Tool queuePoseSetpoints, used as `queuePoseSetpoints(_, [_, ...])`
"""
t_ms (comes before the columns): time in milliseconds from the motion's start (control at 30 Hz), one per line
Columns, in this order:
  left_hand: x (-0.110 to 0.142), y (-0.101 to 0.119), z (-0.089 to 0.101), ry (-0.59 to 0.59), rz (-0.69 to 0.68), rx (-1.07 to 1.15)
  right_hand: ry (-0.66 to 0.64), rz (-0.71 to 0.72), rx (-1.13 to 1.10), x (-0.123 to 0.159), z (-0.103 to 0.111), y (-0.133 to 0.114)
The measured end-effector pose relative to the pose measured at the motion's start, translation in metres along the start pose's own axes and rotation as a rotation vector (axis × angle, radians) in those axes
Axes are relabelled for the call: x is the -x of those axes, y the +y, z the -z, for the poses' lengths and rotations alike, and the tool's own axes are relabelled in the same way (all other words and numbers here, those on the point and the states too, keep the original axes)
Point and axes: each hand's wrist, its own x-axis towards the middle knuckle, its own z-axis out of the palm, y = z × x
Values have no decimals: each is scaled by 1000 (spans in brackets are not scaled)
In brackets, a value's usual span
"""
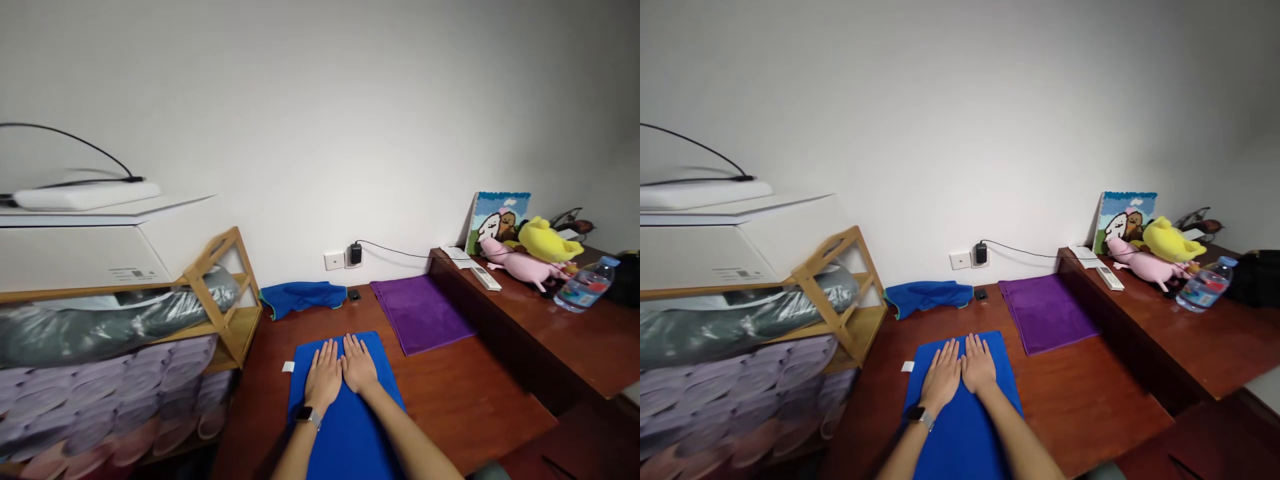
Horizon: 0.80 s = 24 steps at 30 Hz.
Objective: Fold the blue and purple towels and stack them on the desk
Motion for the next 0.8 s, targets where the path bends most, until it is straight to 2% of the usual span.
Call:
queuePoseSetpoints(67, [3, -3, -5, -3, 6, 9, -3, -4, -7, 2, -3, 2])
queuePoseSetpoints(133, [4, -12, -3, -7, 18, 17, -8, 0, -15, 3, 2, 7])
queuePoseSetpoints(200, [5, -31, 2, -13, 52, 18, -17, -18, -6, 3, 10, 18])
queuePoseSetpoints(333, [13, -81, 8, -8, 87, 2, -31, -177, 51, 9, 24, 57])
queuePoseSetpoints(433, [18, -98, 13, -32, 101, -17, -39, -220, 66, 12, 29, 74])
queuePoseSetpoints(500, [18, -96, 20, -69, 124, -27, -49, -221, 66, 12, 34, 73])
queuePoseSetpoints(600, [16, -81, 40, -77, 137, -32, -53, -196, 55, 15, 47, 57])
queuePoseSetpoints(667, [18, -68, 56, 32, 112, -27, 25, -144, 34, 21, 56, 39])
queuePoseSetpoints(733, [23, -51, 69, 180, 55, -17, 159, -70, 6, 29, 60, 18])
queuePoseSetpoints(800, [32, -34, 73, 248, -18, -5, 250, 10, -21, 39, 56, -3])
